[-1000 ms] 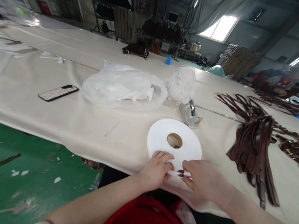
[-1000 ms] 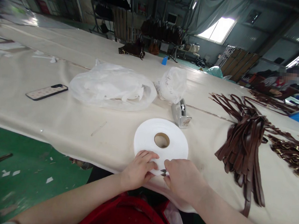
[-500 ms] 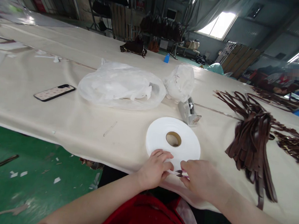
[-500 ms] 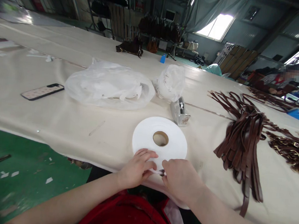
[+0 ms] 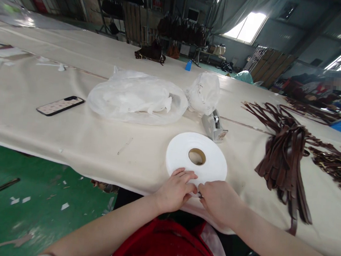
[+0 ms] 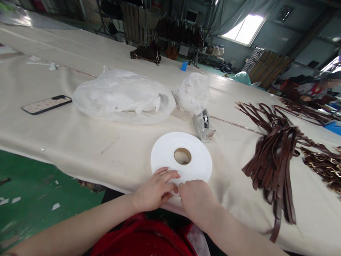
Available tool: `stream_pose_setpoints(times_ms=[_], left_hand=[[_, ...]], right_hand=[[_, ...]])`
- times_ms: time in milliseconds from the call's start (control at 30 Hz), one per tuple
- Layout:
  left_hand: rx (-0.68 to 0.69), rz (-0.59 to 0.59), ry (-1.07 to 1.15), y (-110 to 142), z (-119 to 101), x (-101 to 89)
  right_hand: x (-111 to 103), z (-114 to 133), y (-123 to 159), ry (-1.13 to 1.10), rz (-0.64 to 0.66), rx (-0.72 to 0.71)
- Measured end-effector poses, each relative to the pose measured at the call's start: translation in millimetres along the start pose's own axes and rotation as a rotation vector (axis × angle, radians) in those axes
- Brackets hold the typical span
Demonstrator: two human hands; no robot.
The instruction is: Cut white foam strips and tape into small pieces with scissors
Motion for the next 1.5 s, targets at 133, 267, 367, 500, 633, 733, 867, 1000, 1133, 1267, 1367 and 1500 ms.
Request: stream_pose_setpoints(times_ms=[133, 267, 367, 500, 633, 733, 867, 1000, 1133, 1267, 1367, 1500], left_hand=[[0.046, 0.049, -0.070, -0.3, -7.3, 0.6], [0.031, 0.054, -0.124, -1.7, -8.9, 2.9], [0.043, 0.057, -0.158, -2.8, -8.2, 5.7], [0.078, 0.081, -0.195, -3.6, -8.4, 9.9], [0.071, 0.094, -0.163, -4.5, -7.8, 11.9], [0.047, 0.096, -0.055, -5.4, -6.5, 12.0], [0.021, 0.103, 0.021, -6.8, -5.5, 11.5], [0.017, 0.106, 0.034, -7.9, -5.3, 10.9], [0.018, 0.116, 0.058, -7.7, -5.1, 10.2], [0.038, 0.123, 0.095, -5.9, -8.0, 10.6], [0.046, 0.118, 0.109, -4.9, -9.4, 11.0], [0.044, 0.127, 0.111, -4.8, -9.0, 10.6]], right_hand=[[-5.2, -2.0, 1.0, 0.010, 0.010, 0.021], [-6.1, -0.3, -2.5, 0.024, 0.045, 0.026], [-3.7, 0.1, -6.9, 0.019, 0.041, -0.009], [-2.2, -1.3, -9.8, 0.015, -0.007, -0.063], [-5.3, -0.2, -8.1, 0.012, -0.001, -0.076], [-7.5, 4.6, -5.9, 0.013, 0.017, -0.085], [-4.2, 9.7, -5.7, 0.000, 0.034, -0.067], [0.4, 10.9, -6.1, -0.025, 0.024, -0.060], [2.1, 9.6, -4.3, -0.027, 0.017, -0.069], [6.1, 9.7, -0.8, -0.014, 0.061, -0.070], [7.7, 10.4, 0.5, -0.018, 0.073, -0.061], [6.4, 11.4, -0.3, -0.034, 0.066, -0.071]])
Point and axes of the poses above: each hand's wrist, its own y-axis away from the middle knuckle, its own x-axis out of the palm, z = x × y, the point moved 6 cm from there along -y, towards the middle knuckle, and after that the axes turned 11 degrees about x, right-handed, at the moved point
